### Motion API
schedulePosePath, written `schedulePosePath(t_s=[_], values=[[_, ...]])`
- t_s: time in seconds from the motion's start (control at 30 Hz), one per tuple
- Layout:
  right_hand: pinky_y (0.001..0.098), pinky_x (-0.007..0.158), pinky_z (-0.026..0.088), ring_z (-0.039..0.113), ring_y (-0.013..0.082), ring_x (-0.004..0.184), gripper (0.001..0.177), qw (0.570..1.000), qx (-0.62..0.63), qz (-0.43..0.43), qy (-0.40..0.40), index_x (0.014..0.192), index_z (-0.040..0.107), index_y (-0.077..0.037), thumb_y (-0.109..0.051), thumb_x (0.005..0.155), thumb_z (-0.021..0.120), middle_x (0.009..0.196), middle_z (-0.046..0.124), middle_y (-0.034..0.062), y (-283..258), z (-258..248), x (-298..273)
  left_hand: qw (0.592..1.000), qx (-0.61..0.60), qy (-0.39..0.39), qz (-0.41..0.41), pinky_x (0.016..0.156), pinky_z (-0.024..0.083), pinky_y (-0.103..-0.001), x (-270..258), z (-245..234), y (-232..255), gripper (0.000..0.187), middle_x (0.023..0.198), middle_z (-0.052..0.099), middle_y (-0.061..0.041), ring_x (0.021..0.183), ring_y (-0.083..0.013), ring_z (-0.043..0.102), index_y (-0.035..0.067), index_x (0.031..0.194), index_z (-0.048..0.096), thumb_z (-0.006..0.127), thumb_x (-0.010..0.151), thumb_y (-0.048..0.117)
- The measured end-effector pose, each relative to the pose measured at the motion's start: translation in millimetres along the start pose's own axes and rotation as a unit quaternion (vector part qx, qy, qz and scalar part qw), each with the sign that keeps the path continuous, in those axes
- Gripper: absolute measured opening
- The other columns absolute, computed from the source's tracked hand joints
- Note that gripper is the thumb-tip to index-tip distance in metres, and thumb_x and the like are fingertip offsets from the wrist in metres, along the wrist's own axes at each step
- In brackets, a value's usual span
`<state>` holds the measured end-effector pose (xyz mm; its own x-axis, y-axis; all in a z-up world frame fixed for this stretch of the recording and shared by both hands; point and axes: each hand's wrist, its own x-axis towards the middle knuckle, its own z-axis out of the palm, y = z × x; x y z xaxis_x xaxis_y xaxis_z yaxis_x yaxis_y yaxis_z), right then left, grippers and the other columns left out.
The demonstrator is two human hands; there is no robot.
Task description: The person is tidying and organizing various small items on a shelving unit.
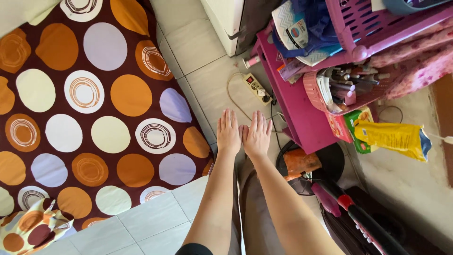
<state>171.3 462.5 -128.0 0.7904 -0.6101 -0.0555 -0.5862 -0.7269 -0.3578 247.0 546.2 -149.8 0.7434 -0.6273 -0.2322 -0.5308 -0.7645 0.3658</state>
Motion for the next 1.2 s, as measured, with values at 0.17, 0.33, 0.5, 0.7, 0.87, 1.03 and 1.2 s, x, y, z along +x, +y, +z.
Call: schedulePosePath(t_s=[0.17, 0.33, 0.5, 0.7, 0.87, 1.03, 1.2], values=[[0.0588, 0.124, 0.018, 0.038, 0.0364, 0.148, 0.062, 1.0, -0.009, -0.013, 0.002, 0.153, 0.036, 0.003, -0.032, 0.104, 0.047, 0.158, 0.042, 0.022, 8.0, 6.6, 12.7, 1.0, -0.007, 0.004, -0.012, 0.124, 0.02, -0.046, 10.0, 11.3, -0.6, 0.066, 0.165, 0.027, -0.016, 0.154, -0.0307, 0.025, 0.004, 0.158, 0.03, 0.051, 0.102, 0.032], [0.0595, 0.124, 0.017, 0.037, 0.0369, 0.147, 0.064, 1.0, -0.008, -0.025, 0.016, 0.153, 0.036, 0.004, -0.033, 0.102, 0.048, 0.158, 0.042, 0.0227, 12.1, 18.8, 26.2, 0.999, -0.019, 0.029, -0.016, 0.124, 0.021, -0.047, 22.2, 21.6, -6.1, 0.066, 0.165, 0.029, -0.017, 0.153, -0.031, 0.026, 0.004, 0.157, 0.031, 0.053, 0.101, 0.031], [0.0591, 0.124, 0.018, 0.037, 0.0359, 0.149, 0.065, 0.999, -0.014, -0.04, 0.031, 0.154, 0.036, 0.004, -0.034, 0.103, 0.048, 0.159, 0.041, 0.0222, 16.4, 39.2, 44.8, 0.999, -0.017, 0.046, -0.023, 0.124, 0.022, -0.047, 40.4, 22.9, -10.4, 0.067, 0.164, 0.03, -0.017, 0.153, -0.0322, 0.026, 0.002, 0.156, 0.033, 0.055, 0.099, 0.031], [0.0587, 0.124, 0.019, 0.037, 0.0351, 0.148, 0.066, 0.996, -0.035, -0.053, 0.067, 0.152, 0.037, 0.004, -0.036, 0.102, 0.049, 0.156, 0.042, 0.0216, 12.9, 56.8, 66.1, 0.998, -0.021, 0.055, -0.009, 0.124, 0.021, -0.047, 66.1, 35.9, -27.4, 0.067, 0.165, 0.028, -0.016, 0.154, -0.031, 0.025, 0.003, 0.156, 0.033, 0.054, 0.098, 0.03], [0.0572, 0.123, 0.02, 0.037, 0.0343, 0.148, 0.065, 0.997, -0.025, -0.03, 0.065, 0.153, 0.037, 0.002, -0.035, 0.102, 0.05, 0.157, 0.043, 0.0193, 17.0, 91.9, 67.4, 0.997, -0.021, 0.07, -0.008, 0.124, 0.021, -0.047, 77.5, 63.1, -44.2, 0.067, 0.165, 0.028, -0.016, 0.154, -0.0316, 0.025, 0.002, 0.156, 0.032, 0.054, 0.099, 0.03], [0.0566, 0.124, 0.02, 0.037, 0.034, 0.147, 0.066, 0.996, -0.045, -0.051, 0.066, 0.154, 0.036, 0.001, -0.035, 0.101, 0.053, 0.155, 0.043, 0.0177, 49.1, 145.6, 66.2, 0.996, -0.023, 0.08, -0.018, 0.124, 0.022, -0.048, 85.4, 128.7, -60.3, 0.065, 0.165, 0.029, -0.017, 0.153, -0.0336, 0.025, 0.003, 0.155, 0.034, 0.053, 0.099, 0.03], [0.0562, 0.127, 0.019, 0.038, 0.0302, 0.15, 0.065, 0.995, -0.032, -0.055, 0.082, 0.155, 0.034, -0.002, -0.033, 0.102, 0.055, 0.157, 0.043, 0.0142, 74.4, 197.3, 72.3, 0.991, -0.049, 0.126, 0.003, 0.125, 0.023, -0.049, 100.5, 189.8, -77.3, 0.065, 0.165, 0.03, -0.018, 0.155, -0.0332, 0.025, 0.002, 0.157, 0.034, 0.053, 0.101, 0.03]])
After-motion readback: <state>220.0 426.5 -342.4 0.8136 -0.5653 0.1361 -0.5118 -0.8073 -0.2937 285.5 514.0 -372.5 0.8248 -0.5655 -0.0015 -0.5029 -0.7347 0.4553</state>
